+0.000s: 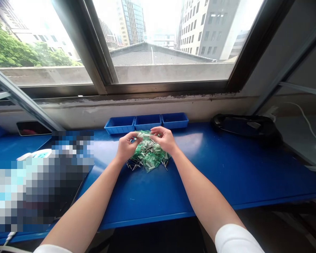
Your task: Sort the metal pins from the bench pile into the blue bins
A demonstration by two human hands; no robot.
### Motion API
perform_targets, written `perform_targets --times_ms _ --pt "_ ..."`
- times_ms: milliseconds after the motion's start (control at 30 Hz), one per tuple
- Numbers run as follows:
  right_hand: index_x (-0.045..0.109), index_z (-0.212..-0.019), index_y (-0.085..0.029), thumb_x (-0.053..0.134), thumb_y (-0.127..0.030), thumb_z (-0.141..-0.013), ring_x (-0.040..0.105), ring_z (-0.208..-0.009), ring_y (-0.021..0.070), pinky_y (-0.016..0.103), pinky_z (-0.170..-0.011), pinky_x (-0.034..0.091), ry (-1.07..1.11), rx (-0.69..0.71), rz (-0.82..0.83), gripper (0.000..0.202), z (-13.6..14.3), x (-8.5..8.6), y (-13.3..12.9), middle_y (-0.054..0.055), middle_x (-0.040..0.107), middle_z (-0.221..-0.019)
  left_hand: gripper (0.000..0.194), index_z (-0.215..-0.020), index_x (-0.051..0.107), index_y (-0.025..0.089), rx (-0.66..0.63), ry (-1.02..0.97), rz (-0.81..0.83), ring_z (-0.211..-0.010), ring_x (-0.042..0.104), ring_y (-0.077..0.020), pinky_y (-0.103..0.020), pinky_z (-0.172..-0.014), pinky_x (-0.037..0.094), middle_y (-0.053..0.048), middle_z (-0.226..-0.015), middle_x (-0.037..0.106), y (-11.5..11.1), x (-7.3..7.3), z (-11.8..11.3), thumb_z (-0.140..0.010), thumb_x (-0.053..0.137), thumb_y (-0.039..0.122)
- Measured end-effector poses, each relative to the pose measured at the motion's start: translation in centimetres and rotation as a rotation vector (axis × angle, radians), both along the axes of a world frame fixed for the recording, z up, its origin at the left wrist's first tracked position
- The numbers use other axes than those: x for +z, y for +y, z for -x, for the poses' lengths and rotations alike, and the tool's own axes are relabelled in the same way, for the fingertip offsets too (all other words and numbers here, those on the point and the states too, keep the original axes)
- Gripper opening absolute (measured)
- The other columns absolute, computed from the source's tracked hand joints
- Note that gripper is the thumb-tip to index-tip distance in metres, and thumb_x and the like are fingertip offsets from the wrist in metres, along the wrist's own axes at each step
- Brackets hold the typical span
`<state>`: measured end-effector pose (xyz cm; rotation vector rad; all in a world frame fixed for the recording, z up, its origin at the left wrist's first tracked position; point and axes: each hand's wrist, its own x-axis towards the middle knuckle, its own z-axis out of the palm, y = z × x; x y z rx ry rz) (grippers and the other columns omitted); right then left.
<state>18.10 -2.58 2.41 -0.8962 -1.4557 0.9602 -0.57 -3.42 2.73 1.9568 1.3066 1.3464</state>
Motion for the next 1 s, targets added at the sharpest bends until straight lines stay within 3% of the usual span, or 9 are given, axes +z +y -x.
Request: perform_targets --times_ms 167,300,467,633,733,867,1000 --pt "0.059 -0.098 -0.022 0.073 -0.037 -0.067 0.061 -0.078 0.0159 0.026 -0.060 0.047 -0.060 0.067 -0.004 0.037 -0.4 0.5 -0.5 0.003 0.069 -0.089 0.045 -0.116 0.045 0.022 0.004 -0.125 0.128 -0.060 0.058 -0.0119 -0.023 -0.059 0.044 0.004 -0.068 0.060 0.3 -0.3 -0.3 -0.075 0.063 0.031" --pt "0.060 -0.098 -0.021 0.068 -0.032 -0.069 0.061 -0.088 0.0184 0.026 -0.062 0.045 -0.173 -0.025 -0.049 0.032 -1.1 0.4 -0.2 0.005 0.069 -0.094 0.038 -0.109 0.044 0.022 0.201 -0.197 0.118 -0.062 0.060 -0.0115 -0.022 -0.059 0.045 0.003 -0.073 0.061 1.3 -0.3 0.6 -0.077 0.059 0.034" --pt "0.061 -0.097 -0.019 0.065 -0.030 -0.067 0.061 -0.082 0.0186 0.028 -0.063 0.044 -0.212 -0.226 -0.023 0.032 -3.2 -1.1 1.4 0.004 0.069 -0.087 0.040 -0.114 0.040 0.023 0.518 -0.185 0.059 -0.072 0.064 -0.0126 -0.024 -0.073 0.049 0.002 -0.077 0.064 3.1 -0.1 3.1 -0.079 0.056 0.034" --pt "0.062 -0.097 -0.018 0.064 -0.029 -0.066 0.061 -0.081 0.0187 0.030 -0.067 0.045 -0.265 -0.257 -0.001 0.032 -3.9 -2.2 2.2 0.004 0.069 -0.084 0.025 -0.099 0.049 0.020 0.669 -0.165 0.017 -0.080 0.065 -0.0143 -0.026 -0.079 0.050 -0.003 -0.088 0.066 5.1 -0.5 4.3 -0.082 0.053 0.038" --pt "0.062 -0.099 -0.019 0.063 -0.030 -0.067 0.061 -0.081 0.0185 0.031 -0.070 0.046 -0.313 -0.244 -0.001 0.033 -3.8 -2.4 2.2 0.003 0.069 -0.085 0.030 -0.104 0.047 0.018 0.668 -0.294 0.075 -0.081 0.066 -0.0150 -0.028 -0.078 0.052 -0.005 -0.090 0.066 6.4 -0.9 4.4 -0.082 0.055 0.037" --pt "0.063 -0.099 -0.020 0.063 -0.029 -0.067 0.061 -0.082 0.0187 0.032 -0.073 0.047 -0.342 -0.237 -0.002 0.033 -3.8 -2.4 2.3 0.003 0.069 -0.085 0.036 -0.115 0.042 0.016 0.493 -0.610 0.166 -0.090 0.067 -0.0142 -0.026 -0.079 0.055 -0.012 -0.108 0.062 7.7 -1.2 4.7 -0.083 0.054 0.024" --pt "0.063 -0.099 -0.020 0.063 -0.029 -0.067 0.061 -0.082 0.0187 0.032 -0.073 0.047 -0.351 -0.227 0.001 0.033 -3.9 -2.4 2.2 0.003 0.069 -0.085 0.039 -0.120 0.043 0.019 0.414 -0.634 0.138 -0.111 0.060 -0.0151 -0.025 -0.091 0.051 -0.015 -0.128 0.051 7.7 -1.2 5.1 -0.083 0.052 0.016"
